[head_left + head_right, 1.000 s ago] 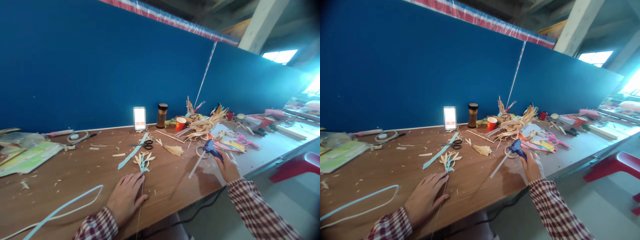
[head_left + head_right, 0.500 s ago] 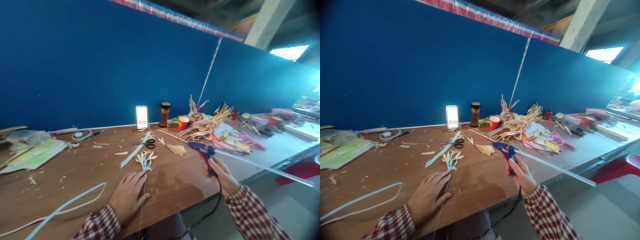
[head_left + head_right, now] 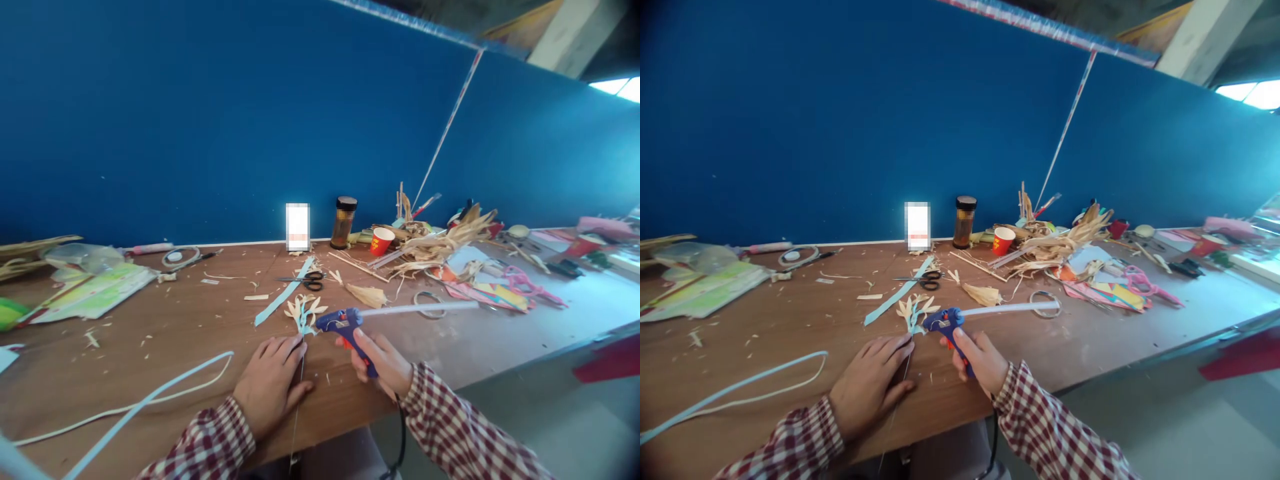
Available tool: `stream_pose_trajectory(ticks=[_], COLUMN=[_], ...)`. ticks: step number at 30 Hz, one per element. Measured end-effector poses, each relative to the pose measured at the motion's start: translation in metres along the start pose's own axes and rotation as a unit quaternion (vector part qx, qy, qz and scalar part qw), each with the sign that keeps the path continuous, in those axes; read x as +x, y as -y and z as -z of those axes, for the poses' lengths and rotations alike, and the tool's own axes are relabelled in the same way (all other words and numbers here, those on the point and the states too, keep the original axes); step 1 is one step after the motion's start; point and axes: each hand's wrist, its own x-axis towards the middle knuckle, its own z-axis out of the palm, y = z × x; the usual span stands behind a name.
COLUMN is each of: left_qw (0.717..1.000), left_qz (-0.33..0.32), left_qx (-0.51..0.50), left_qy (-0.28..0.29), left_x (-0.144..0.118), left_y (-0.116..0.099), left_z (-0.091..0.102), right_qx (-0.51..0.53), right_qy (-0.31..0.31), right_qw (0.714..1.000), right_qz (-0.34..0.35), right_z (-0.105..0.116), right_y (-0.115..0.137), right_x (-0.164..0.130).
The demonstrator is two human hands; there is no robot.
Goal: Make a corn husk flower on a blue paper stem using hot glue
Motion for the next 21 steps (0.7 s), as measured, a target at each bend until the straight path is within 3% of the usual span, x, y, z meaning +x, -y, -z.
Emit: stream_pose_trajectory(ticks=[21], left_qw=[1.0], left_qz=[0.005], left_qx=[-0.007], left_qy=[-0.012], left_x=[-0.0007], left_y=[-0.0008], left_z=[-0.0016], right_qx=[-0.12], right_qy=[0.008], right_qw=[0.993], right_qz=[0.003], right_z=[-0.0018], right_y=[-0.003], right_x=[0.0106])
